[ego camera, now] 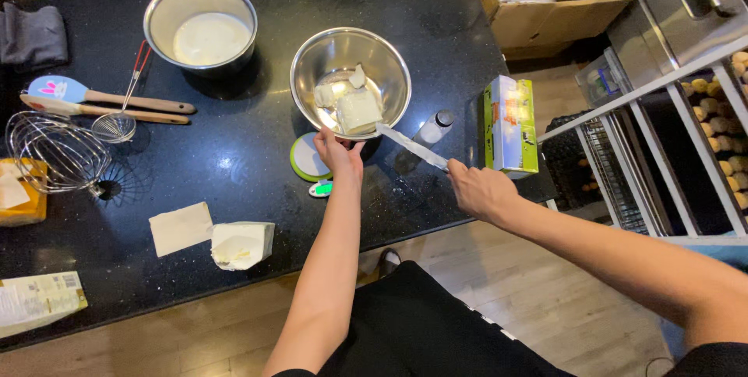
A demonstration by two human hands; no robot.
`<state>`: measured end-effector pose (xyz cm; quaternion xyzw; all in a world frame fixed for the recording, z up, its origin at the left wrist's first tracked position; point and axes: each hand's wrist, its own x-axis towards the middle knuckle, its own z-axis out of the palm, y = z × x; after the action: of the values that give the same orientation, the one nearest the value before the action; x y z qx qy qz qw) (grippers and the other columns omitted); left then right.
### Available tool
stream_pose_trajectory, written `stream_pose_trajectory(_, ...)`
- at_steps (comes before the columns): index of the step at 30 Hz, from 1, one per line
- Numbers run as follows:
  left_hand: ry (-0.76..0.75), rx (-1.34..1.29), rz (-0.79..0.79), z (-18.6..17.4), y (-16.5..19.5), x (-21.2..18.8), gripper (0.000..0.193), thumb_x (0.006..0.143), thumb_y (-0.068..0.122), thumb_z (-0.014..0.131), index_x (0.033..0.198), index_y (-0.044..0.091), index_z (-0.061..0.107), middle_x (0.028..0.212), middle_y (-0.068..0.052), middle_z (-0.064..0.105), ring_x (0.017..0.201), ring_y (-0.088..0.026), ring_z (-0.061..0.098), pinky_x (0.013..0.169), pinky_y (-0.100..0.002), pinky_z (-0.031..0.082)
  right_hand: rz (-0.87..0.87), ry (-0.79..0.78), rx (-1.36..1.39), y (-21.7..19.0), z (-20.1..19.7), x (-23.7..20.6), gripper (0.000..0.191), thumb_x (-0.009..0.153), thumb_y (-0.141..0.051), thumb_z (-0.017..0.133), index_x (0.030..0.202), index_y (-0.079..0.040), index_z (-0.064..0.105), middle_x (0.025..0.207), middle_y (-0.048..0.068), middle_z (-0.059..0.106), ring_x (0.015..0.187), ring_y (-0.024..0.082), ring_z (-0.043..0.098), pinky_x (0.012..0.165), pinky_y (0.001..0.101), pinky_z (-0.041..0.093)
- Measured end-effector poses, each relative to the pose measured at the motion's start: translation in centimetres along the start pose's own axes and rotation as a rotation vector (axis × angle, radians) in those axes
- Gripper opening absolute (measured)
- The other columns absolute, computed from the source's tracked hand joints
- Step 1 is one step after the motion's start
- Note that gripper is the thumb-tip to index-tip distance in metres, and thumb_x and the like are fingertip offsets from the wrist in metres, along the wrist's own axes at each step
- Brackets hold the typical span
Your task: The person cuts a block of butter into smaller pieces and places them into a metal mixing bowl on a digital scale. They then wrap the remaining butter in plastic wrap and place it in a box. Finally, they attach a whisk to a stand mixer and prepare to add a liquid ingredient from a carton.
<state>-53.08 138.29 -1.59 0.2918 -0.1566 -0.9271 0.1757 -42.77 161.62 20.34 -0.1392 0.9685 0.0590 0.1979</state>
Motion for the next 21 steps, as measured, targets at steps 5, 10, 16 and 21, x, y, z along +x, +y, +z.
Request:
stream_pose_trajectory(5,0.019,-0.021,-0.029,0.8,0.8,0.6,0.019,0.106,0.030,0.053,0.118,0.016,0.048,0.102,-0.005,0.054,0.083,-0.018,0.055,0.096,-0.078,0.050,0.019,-0.106,-0.108,2.2,-3.1,-3.1,0.038,0.105,-0.038,0.035,0.127,-0.009,0.046,0.085,0.025,0.073,0.079,0.045,0.072,0.069,0.0563,0.057)
stream_pose_trajectory(10,-0.022,0.026,-0.088,1.1,2.8,1.5,0.022,0.105,0.033,0.050,0.118,0.016,0.046,0.114,-0.006,0.059,0.100,-0.025,0.062,0.094,-0.080,0.046,-0.124,0.103,0.409,4.1,-3.6,-1.6,0.043,0.106,-0.045,0.040,0.101,-0.006,0.058,0.071,0.020,0.067,0.063,0.038,0.067,0.059,0.0506,0.054)
stream_pose_trajectory(16,-0.047,0.079,-0.080,0.3,3.1,1.4,0.023,0.106,0.035,0.050,0.120,0.017,0.046,0.118,-0.008,0.057,0.105,-0.027,0.059,0.097,-0.079,0.048,-0.076,-0.353,1.545,-3.2,2.0,11.3,0.044,0.107,-0.045,0.042,0.092,-0.007,0.057,0.061,0.000,0.054,0.051,0.015,0.060,0.049,0.0323,0.057)
stream_pose_trajectory(21,-0.044,0.049,-0.059,0.2,2.9,1.9,0.023,0.106,0.034,0.049,0.120,0.016,0.046,0.120,-0.008,0.058,0.109,-0.029,0.061,0.097,-0.078,0.049,-0.004,-0.365,1.743,-6.7,7.4,16.3,0.044,0.105,-0.051,0.040,0.094,-0.011,0.053,0.059,-0.003,0.045,0.041,0.011,0.041,0.036,0.0305,0.042)
